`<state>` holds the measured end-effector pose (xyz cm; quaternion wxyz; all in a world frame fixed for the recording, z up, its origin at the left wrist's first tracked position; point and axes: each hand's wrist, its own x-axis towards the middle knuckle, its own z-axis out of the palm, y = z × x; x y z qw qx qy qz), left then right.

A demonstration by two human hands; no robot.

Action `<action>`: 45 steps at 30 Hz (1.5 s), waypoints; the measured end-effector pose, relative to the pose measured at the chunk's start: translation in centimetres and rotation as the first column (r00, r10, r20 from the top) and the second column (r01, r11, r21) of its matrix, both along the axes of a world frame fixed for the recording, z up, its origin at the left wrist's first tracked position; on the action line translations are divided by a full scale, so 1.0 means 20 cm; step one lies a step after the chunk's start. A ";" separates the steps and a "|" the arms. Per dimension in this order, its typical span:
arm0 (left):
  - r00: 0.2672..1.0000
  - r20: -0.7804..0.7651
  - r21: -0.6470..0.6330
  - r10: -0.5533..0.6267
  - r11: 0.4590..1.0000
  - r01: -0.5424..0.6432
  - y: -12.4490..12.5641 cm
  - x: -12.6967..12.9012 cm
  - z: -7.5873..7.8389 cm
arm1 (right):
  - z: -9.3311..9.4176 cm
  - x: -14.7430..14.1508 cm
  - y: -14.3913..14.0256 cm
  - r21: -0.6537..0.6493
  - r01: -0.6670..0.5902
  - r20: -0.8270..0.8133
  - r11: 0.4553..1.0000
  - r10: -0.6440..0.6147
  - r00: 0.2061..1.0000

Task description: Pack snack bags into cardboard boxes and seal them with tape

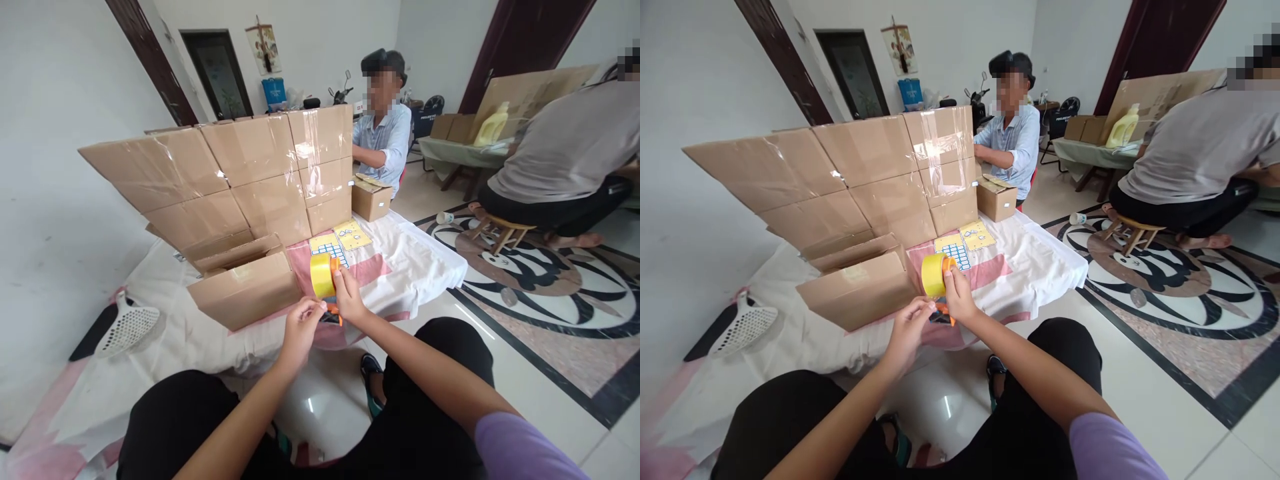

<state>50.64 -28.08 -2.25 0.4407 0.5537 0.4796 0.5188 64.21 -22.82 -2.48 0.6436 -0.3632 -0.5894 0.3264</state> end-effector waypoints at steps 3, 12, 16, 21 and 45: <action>1.000 -0.006 -0.043 0.012 0.999 -0.012 0.00 -0.01 0.04 | 0.00 -0.02 0.06 0.005 0.012 -0.008 1.000 -0.012 1.000; 0.990 0.033 -0.223 -0.139 0.964 0.143 -0.08 0.01 0.05 | 0.06 0.07 0.26 -0.138 0.231 -0.114 0.963 -0.248 0.962; 0.967 0.031 -0.322 -0.254 0.913 0.250 -0.10 0.01 0.02 | 0.07 0.13 0.27 -0.151 0.243 -0.104 0.958 -0.260 0.960; 0.902 0.001 -0.481 -0.432 0.791 0.379 -0.13 -0.06 -0.03 | 0.05 0.17 0.20 -0.177 0.154 -0.154 0.972 -0.182 0.971; 0.973 -0.128 0.044 -0.191 0.979 0.198 0.03 -0.27 0.03 | 0.10 -0.01 -0.21 -0.299 -0.460 -0.294 0.836 0.378 0.878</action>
